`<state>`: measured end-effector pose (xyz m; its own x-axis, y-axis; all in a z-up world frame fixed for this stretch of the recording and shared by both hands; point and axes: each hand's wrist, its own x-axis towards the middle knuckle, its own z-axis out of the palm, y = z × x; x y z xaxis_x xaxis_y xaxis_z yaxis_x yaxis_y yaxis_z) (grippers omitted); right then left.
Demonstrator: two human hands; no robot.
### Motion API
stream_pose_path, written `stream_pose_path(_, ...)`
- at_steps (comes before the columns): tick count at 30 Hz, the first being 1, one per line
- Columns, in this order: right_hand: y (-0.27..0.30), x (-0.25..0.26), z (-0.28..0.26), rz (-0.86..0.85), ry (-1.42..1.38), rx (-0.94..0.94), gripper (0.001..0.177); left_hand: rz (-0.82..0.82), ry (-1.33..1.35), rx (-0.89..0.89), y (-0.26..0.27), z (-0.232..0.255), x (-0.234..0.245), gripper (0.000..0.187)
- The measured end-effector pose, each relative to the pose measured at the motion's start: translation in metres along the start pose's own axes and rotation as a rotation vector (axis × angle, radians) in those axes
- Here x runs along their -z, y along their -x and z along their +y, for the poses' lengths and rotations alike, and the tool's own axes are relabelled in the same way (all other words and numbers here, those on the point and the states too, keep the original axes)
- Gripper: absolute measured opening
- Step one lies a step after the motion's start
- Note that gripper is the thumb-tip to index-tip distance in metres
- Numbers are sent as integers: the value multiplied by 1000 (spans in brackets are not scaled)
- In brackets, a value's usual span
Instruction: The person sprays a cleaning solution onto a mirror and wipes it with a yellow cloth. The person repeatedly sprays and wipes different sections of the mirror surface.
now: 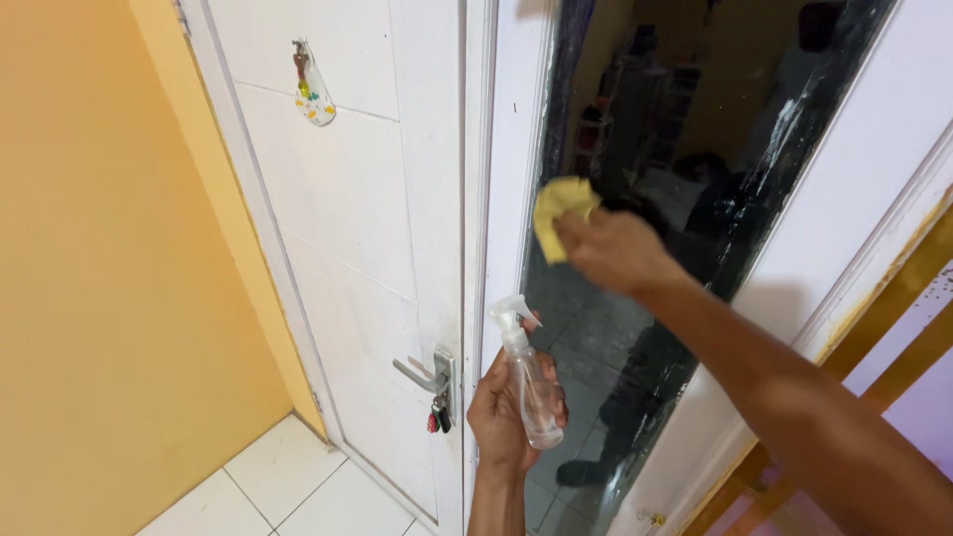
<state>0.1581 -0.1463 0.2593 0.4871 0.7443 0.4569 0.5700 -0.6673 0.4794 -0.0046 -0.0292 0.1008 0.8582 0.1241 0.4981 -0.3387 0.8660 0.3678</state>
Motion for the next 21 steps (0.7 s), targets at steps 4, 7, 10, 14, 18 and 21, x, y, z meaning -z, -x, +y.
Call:
stream_pose_path(4,-11,23,27,541,204,95,33,-45,-20,17,-3,-3,3,64)
stream_pose_path(7,-10,7,20,497,145,82,31,-71,-11,31,-2,-3,6,65)
stream_pose_path(10,-3,-32,-1,205,143,153,41,-83,16,38,-4,-1,8,65)
stream_pose_path(14,15,-59,-19,38,167,344,24,-63,0,43,-2,0,10,65)
stream_pose_path(18,-11,-25,-11,-256,2,-3,44,-51,-12,61,0,-1,9,63)
stream_pose_path(21,-18,12,20,409,152,85,34,-42,-19,75,5,-3,10,62)
